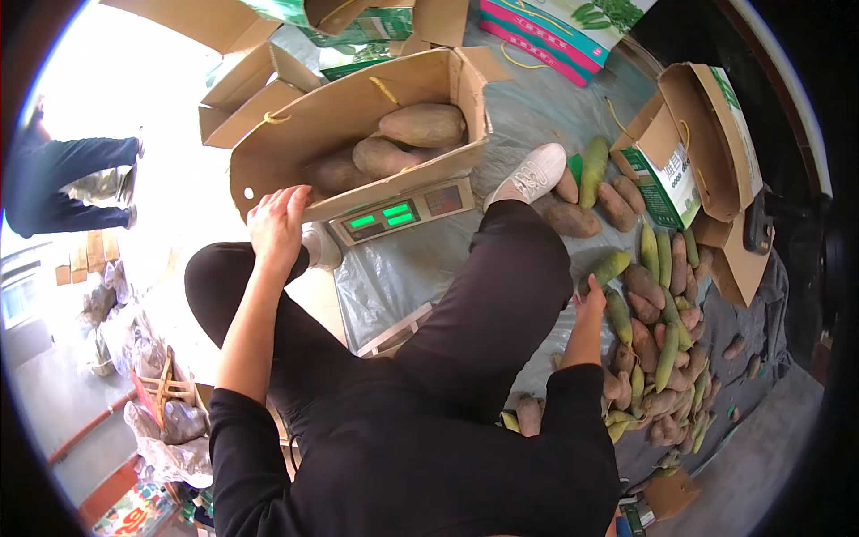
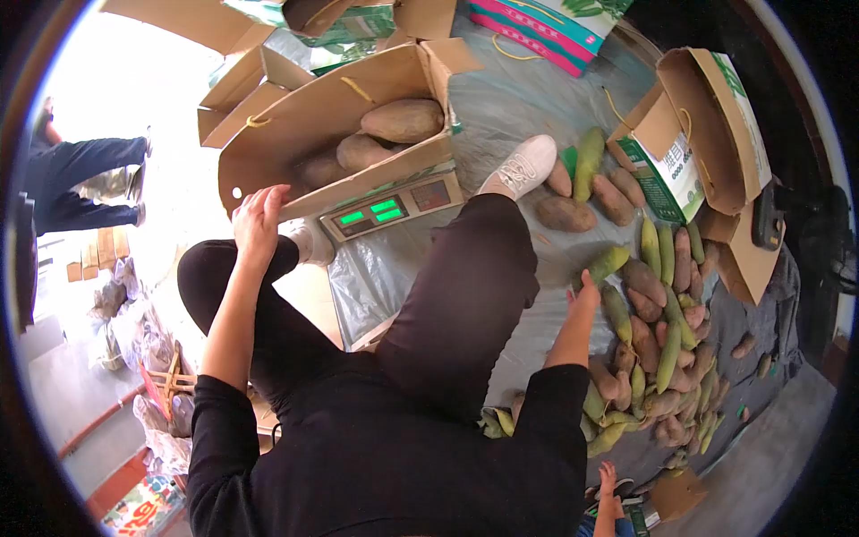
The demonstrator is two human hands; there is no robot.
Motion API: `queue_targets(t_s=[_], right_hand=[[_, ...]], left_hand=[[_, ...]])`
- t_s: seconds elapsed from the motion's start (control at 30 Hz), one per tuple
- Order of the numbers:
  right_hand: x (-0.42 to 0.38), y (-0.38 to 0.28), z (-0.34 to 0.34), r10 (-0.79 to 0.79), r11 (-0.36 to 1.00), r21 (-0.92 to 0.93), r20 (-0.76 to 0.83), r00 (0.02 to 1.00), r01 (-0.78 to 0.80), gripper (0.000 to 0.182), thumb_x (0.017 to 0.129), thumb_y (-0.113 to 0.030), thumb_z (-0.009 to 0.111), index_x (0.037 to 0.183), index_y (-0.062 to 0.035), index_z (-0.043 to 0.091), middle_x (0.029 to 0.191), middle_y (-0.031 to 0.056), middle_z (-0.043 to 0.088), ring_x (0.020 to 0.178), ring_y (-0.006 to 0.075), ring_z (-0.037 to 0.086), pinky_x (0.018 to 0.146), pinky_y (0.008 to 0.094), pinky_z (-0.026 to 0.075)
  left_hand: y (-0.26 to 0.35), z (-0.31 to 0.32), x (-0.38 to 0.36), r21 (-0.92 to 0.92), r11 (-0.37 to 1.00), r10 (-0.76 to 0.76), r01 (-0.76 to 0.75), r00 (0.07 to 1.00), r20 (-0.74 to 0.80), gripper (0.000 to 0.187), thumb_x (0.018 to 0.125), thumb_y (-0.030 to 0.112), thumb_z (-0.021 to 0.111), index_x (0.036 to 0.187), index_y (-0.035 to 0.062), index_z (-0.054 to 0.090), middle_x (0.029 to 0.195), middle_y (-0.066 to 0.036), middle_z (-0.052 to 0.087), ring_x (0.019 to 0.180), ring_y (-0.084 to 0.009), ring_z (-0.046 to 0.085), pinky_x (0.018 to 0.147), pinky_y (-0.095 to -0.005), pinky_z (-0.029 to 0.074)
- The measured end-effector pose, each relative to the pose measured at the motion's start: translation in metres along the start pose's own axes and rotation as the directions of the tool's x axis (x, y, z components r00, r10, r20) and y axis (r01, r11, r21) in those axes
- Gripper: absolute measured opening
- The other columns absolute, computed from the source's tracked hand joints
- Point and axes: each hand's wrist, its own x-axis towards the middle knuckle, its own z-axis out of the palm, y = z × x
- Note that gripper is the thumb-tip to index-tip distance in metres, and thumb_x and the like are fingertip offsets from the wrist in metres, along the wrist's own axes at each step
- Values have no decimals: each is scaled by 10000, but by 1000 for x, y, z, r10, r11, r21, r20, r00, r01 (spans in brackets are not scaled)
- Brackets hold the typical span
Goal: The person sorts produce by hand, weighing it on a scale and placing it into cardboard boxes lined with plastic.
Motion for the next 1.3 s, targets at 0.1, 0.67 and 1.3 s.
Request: queue_targets(t_s=[0.1,0.67,1.3], right_hand=[[-18,6,-10,14,996,86,79,997,-21,340,737,-303,722,993,-132,576,897,28,573,853,228,523,748,391,409],[-251,-148,6,-557,781,105,564,610,616,419,824,-266,602,1160,-28,523,1047,48,583,894,146,557,719,306,477],[-458,-103,287,30,454,-166,985,171,875,316,744,-358,646,925,-99,663,828,19,594,637,112,553,552,254,460]], left_hand=[[-3,-1,0,-16,1000,26,-26,1000,5,360,930,342,386,955,112,661,889,-46,654,874,-249,582,783,-375,415],[-75,-62,42,-601,799,-12,16,1000,11,371,800,219,634,1133,65,579,1115,-154,539,1064,-266,506,913,-361,409],[-107,-50,39,-512,798,-213,317,944,253,551,826,278,622,1310,107,423,1242,-236,464,1039,-226,519,916,-355,399]])
